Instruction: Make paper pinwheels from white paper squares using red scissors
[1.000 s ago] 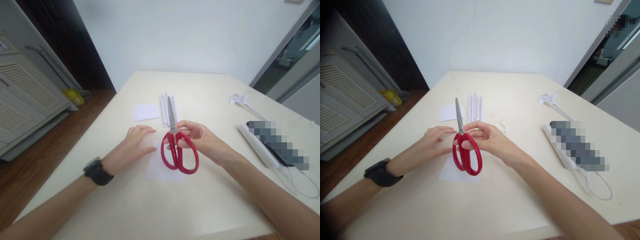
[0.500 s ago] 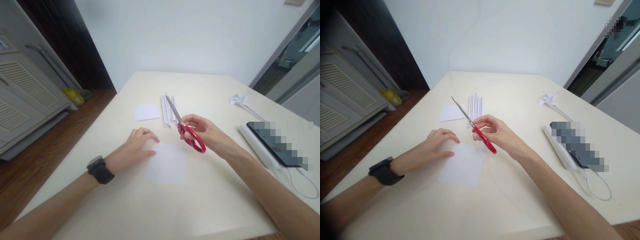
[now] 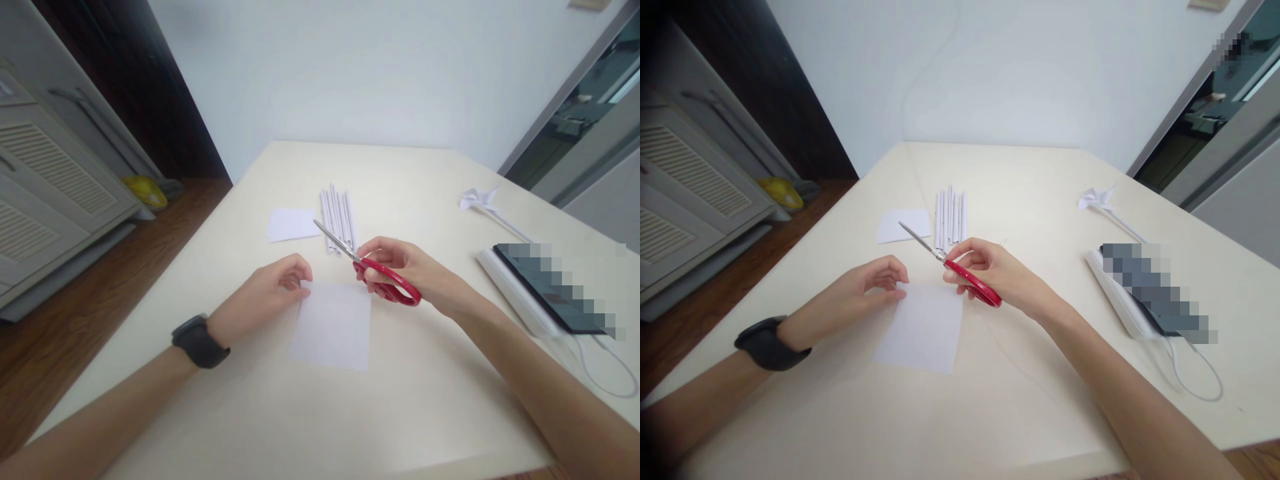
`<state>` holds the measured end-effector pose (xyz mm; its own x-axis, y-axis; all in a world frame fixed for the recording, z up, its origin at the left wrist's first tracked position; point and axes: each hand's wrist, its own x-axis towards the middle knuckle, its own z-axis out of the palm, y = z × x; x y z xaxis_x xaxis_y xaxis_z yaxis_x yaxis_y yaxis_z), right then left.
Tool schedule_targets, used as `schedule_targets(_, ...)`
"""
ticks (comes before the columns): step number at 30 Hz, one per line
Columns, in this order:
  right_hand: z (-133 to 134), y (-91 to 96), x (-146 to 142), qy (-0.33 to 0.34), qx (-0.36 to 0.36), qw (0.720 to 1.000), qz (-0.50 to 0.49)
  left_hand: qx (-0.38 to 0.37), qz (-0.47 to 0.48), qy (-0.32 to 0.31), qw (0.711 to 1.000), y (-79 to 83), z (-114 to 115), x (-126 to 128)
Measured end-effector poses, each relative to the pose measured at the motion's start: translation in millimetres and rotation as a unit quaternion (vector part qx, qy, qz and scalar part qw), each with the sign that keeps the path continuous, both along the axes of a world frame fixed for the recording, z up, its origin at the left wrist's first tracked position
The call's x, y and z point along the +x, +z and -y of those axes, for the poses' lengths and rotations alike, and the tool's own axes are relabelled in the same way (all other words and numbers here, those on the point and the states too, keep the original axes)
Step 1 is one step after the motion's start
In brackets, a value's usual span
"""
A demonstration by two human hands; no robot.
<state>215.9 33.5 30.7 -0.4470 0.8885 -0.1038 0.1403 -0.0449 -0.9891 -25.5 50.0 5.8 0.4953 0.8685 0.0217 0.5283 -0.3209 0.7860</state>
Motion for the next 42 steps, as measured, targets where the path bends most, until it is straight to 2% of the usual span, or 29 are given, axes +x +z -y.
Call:
schedule_targets(4, -1.7, -2.3, 0.2, -0.021, 0.012, 1.0, 0.013, -0.049, 0.095, 0.024, 0.994, 4.2, 0.9, 1.6)
schedule_targets(10, 0.0, -1.8, -5.2, -0.049, 0.047, 0.998, 0.015, -0.131, 0.175, 0.099, 0.971, 13.5, 5.0, 0.3)
schedule_targets(14, 5.8, 1.0, -7.8, -0.047, 0.04, 0.998, 0.004, -0.17, 0.213, 0.112, 0.956, 15.3, 5.3, 0.5)
schedule_targets(20, 13.1, 0.9, -6.6, 0.005, -0.004, 0.999, -0.033, -0.217, 0.228, 0.106, 0.943, 15.1, 5.7, 2.5)
schedule_targets(27, 20.2, 4.6, -9.1, 0.077, -0.019, 0.995, -0.061, -0.227, 0.215, 0.105, 0.944, 20.0, 9.9, 4.3)
schedule_targets(34, 21.5, 9.9, -5.6, 0.108, -0.03, 0.992, -0.059, -0.296, 0.222, 0.121, 0.921, 22.4, 14.0, 3.2)
schedule_targets(38, 17.1, 4.1, -5.0, 0.13, 0.009, 0.991, -0.01, -0.307, 0.24, 0.11, 0.914, 21.4, 14.6, 2.0)
schedule_targets(42, 10.7, -6.8, -9.7, 0.071, 0.071, 0.995, 0.027, -0.32, 0.251, 0.09, 0.909, 22.3, 14.9, 1.9)
